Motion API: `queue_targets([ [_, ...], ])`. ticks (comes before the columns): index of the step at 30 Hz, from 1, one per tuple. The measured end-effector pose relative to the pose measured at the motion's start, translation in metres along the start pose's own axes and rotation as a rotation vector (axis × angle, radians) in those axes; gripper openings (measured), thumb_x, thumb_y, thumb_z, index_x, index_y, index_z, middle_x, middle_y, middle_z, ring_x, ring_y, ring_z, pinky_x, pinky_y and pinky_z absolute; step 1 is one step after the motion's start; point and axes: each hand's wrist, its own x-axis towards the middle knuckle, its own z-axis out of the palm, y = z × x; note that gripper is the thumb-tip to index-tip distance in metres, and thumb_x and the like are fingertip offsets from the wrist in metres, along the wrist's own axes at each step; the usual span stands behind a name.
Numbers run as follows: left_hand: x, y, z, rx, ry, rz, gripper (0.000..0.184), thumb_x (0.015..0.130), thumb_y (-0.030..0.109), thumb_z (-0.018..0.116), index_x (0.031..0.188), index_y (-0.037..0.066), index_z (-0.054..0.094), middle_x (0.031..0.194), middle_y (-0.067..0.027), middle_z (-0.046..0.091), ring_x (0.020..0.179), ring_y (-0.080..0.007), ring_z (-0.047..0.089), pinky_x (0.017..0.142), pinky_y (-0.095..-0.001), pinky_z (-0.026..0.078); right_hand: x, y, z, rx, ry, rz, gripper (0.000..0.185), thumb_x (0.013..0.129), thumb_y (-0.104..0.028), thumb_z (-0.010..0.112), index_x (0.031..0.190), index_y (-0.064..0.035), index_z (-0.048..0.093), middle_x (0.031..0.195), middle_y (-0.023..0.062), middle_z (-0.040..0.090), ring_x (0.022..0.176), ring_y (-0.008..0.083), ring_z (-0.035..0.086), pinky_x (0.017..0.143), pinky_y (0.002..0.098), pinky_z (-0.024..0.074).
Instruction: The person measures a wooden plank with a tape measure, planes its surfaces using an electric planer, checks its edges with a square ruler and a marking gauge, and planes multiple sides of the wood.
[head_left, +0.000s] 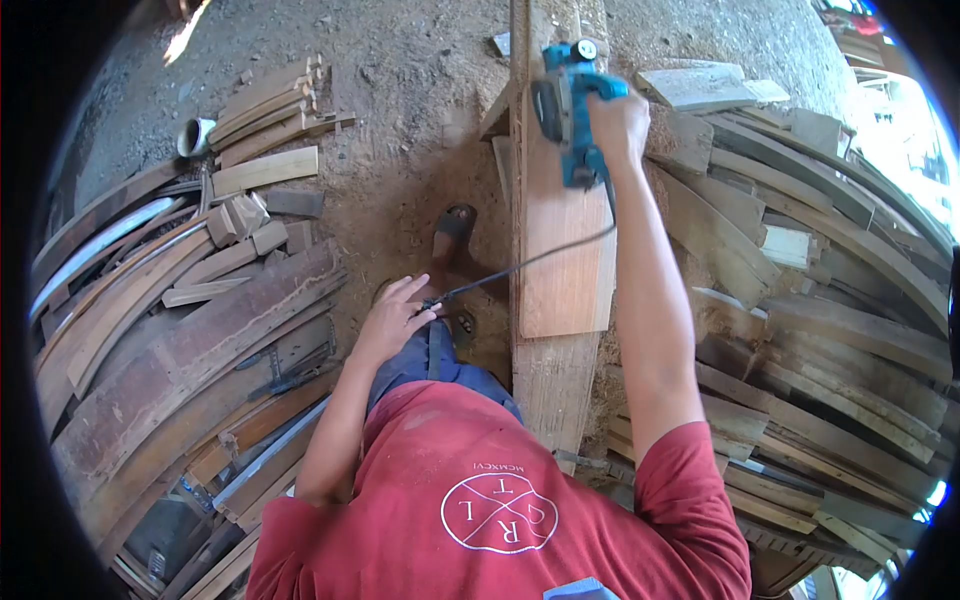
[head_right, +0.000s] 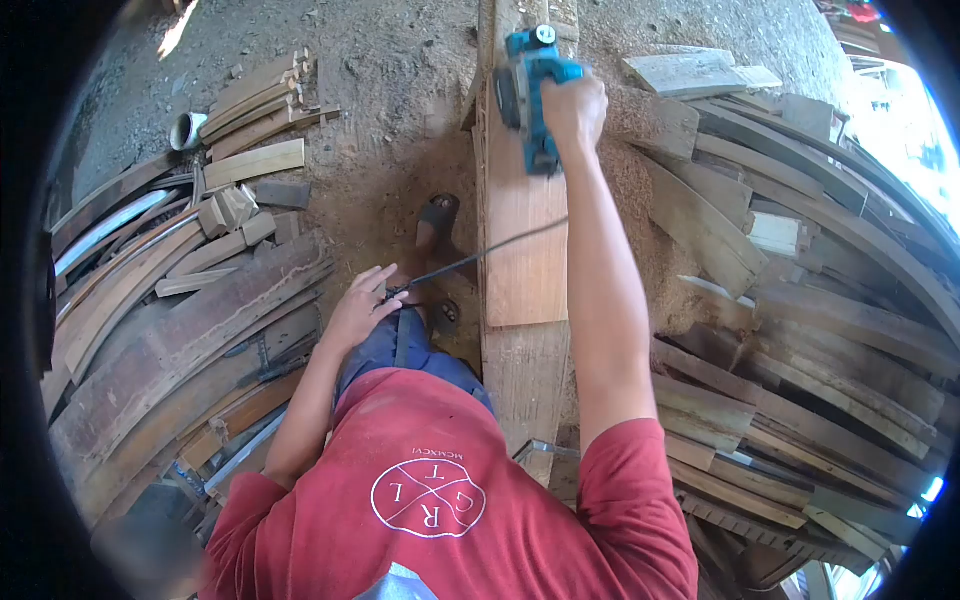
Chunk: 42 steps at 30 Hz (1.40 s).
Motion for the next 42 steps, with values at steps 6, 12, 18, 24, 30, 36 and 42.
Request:
queue_targets([
  [6, -0.019, -0.005, 0.012, 0.054, 0.003, 0.053, 0.029, 0.090, 0.022, 0.080, 0.118, 0.016, 0.084, 0.165, -0.0124, 0.052, 0.153, -0.0400, 0.043, 0.127, -0.0478, 0.037, -0.214, 0.114, -0.073, 0.099, -0.039, -0.058, 0.035, 0.091, -0.013, 0.074, 0.126, -0.0052, 0.074, 0.102, 0.0247, 0.077, 0.096, 0.0449, 0.076, 0.084, 0.0496, 0.0587],
  [12, -0.016, 0.035, 0.032, 0.092, -0.219, 0.216, 0.037, 0.084, 0.013, 0.081, 0.120, 0.020, 0.084, 0.163, -0.0124, 0.053, 0.151, -0.0400, 0.045, 0.130, -0.0545, 0.034, -0.385, 0.172, -0.126, 0.120, -0.026, 0.107, 0.057, 0.087, -0.002, 0.074, 0.144, -0.0084, 0.069, 0.109, 0.0263, 0.078, 0.100, 0.0317, 0.080, 0.086, 0.0439, 0.0597],
  [18, -0.013, 0.035, 0.032, 0.112, -0.104, 0.178, 0.033, 0.087, 0.013, 0.078, 0.119, 0.020, 0.085, 0.163, -0.0094, 0.055, 0.151, -0.0375, 0.046, 0.124, -0.0465, 0.041, -0.336, 0.153, -0.106, 0.125, -0.018, 0.185, 0.056, 0.083, -0.008, 0.077, 0.138, -0.0093, 0.071, 0.104, 0.0269, 0.077, 0.098, 0.0449, 0.076, 0.086, 0.0490, 0.0595],
  [24, -0.013, 0.026, 0.020, 0.112, -0.081, 0.120, 0.031, 0.088, 0.013, 0.078, 0.118, 0.018, 0.085, 0.162, -0.0102, 0.056, 0.151, -0.0385, 0.047, 0.125, -0.0473, 0.040, -0.241, 0.116, -0.079, 0.082, 0.027, 0.128, 0.048, 0.084, -0.014, 0.076, 0.132, -0.0109, 0.075, 0.107, 0.0259, 0.077, 0.102, 0.0461, 0.074, 0.090, 0.0537, 0.0587],
  [30, -0.016, 0.024, 0.016, 0.073, -0.064, 0.099, 0.023, 0.092, 0.020, 0.078, 0.112, 0.010, 0.084, 0.165, -0.0124, 0.052, 0.151, -0.0409, 0.046, 0.125, -0.0479, 0.039, -0.149, 0.068, -0.058, 0.011, 0.017, 0.108, 0.039, 0.086, -0.021, 0.075, 0.124, -0.0112, 0.078, 0.107, 0.0255, 0.077, 0.103, 0.0467, 0.074, 0.092, 0.0559, 0.0586],
  [36, -0.014, 0.021, 0.014, 0.028, -0.036, 0.062, 0.027, 0.096, 0.025, 0.078, 0.096, -0.002, 0.082, 0.164, -0.0134, 0.053, 0.150, -0.0401, 0.047, 0.125, -0.0470, 0.038, -0.087, 0.040, -0.040, -0.039, 0.042, 0.134, 0.035, 0.086, -0.025, 0.075, 0.117, -0.0107, 0.080, 0.108, 0.0252, 0.078, 0.105, 0.0468, 0.074, 0.093, 0.0551, 0.0594],
  [42, -0.004, 0.023, 0.015, -0.004, -0.058, 0.021, 0.033, 0.098, 0.030, 0.075, 0.097, -0.003, 0.082, 0.164, -0.0140, 0.052, 0.152, -0.0401, 0.045, 0.126, -0.0455, 0.037, -0.033, 0.015, -0.028, -0.035, 0.064, 0.151, 0.033, 0.084, -0.026, 0.076, 0.113, -0.0097, 0.080, 0.108, 0.0244, 0.079, 0.108, 0.0468, 0.074, 0.096, 0.0549, 0.0594],
])
